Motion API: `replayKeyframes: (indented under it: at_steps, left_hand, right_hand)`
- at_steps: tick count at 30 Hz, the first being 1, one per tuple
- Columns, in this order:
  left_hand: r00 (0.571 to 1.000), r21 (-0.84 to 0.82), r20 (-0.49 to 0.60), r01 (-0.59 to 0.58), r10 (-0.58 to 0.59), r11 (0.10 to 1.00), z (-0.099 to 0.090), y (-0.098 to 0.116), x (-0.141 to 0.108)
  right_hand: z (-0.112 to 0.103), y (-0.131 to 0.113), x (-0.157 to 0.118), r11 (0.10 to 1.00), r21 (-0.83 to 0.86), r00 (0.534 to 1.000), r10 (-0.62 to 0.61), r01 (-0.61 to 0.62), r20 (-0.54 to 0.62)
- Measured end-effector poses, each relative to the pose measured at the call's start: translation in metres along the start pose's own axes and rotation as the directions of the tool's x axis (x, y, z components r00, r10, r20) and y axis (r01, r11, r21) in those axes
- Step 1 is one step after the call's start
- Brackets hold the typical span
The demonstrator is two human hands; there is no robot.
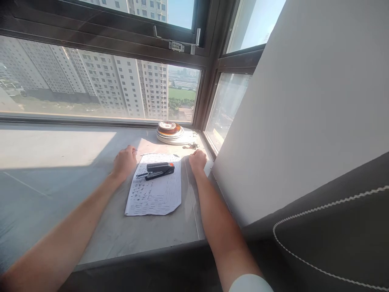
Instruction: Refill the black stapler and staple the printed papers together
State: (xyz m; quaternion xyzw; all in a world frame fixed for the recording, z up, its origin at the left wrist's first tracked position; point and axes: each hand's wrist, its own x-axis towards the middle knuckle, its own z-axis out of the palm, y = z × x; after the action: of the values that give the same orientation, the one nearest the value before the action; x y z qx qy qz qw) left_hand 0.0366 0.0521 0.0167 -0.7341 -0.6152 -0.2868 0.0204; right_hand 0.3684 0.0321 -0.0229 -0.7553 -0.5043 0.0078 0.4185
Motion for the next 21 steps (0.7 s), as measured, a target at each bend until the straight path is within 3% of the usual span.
replayKeyframes:
  at_steps: [3,5,6,7,8,10,11,12,13,16,18,21]
  left_hand:
    - [0.986,-0.154,-0.050,-0.162,0.156,0.975,0.004,0.002,0.001]
    - [0.970,-0.220,-0.074,-0.242,0.231,0.945,0.007,0.001,0.002]
    - [0.964,-0.241,-0.082,-0.266,0.254,0.933,0.008,0.000,0.003]
    - [0.960,-0.258,-0.088,-0.281,0.267,0.924,0.010,-0.001,0.003]
    - [0.957,-0.273,-0.093,-0.290,0.276,0.917,0.012,-0.003,0.004]
    - [0.952,-0.311,-0.098,-0.306,0.290,0.900,0.015,-0.005,0.005]
    - [0.949,-0.339,-0.098,-0.316,0.300,0.886,0.017,-0.006,0.005]
    - [0.944,-0.372,-0.094,-0.328,0.316,0.869,0.018,-0.007,0.005]
    - [0.938,-0.407,-0.086,-0.342,0.337,0.847,0.019,-0.008,0.006]
    - [0.924,-0.484,-0.064,-0.359,0.377,0.798,0.020,-0.008,0.005]
    - [0.923,-0.497,-0.074,-0.362,0.377,0.789,0.018,-0.007,0.004]
    - [0.914,-0.504,-0.107,-0.389,0.391,0.771,0.015,-0.002,0.001]
  right_hand:
    - [-0.010,-0.018,-0.003,0.991,0.130,1.000,0.023,-0.020,-0.017]
    - [-0.019,-0.038,-0.010,0.930,0.332,0.982,-0.182,0.156,0.049]
    - [-0.022,-0.048,-0.015,0.860,0.448,0.934,-0.332,0.243,0.130]
    - [-0.025,-0.058,-0.021,0.779,0.549,0.845,-0.485,0.302,0.223]
    - [-0.026,-0.066,-0.027,0.707,0.622,0.719,-0.619,0.337,0.315]
    - [-0.026,-0.078,-0.040,0.636,0.682,0.490,-0.752,0.361,0.442]
    - [-0.024,-0.082,-0.044,0.634,0.676,0.428,-0.765,0.374,0.481]
    - [-0.022,-0.083,-0.048,0.646,0.657,0.417,-0.760,0.390,0.499]
    - [-0.020,-0.083,-0.049,0.661,0.632,0.445,-0.746,0.404,0.495]
    - [-0.015,-0.077,-0.046,0.705,0.569,0.627,-0.682,0.424,0.377]
    - [-0.014,-0.072,-0.041,0.740,0.519,0.720,-0.626,0.429,0.298]
    - [-0.011,-0.065,-0.036,0.794,0.425,0.771,-0.572,0.434,0.281]
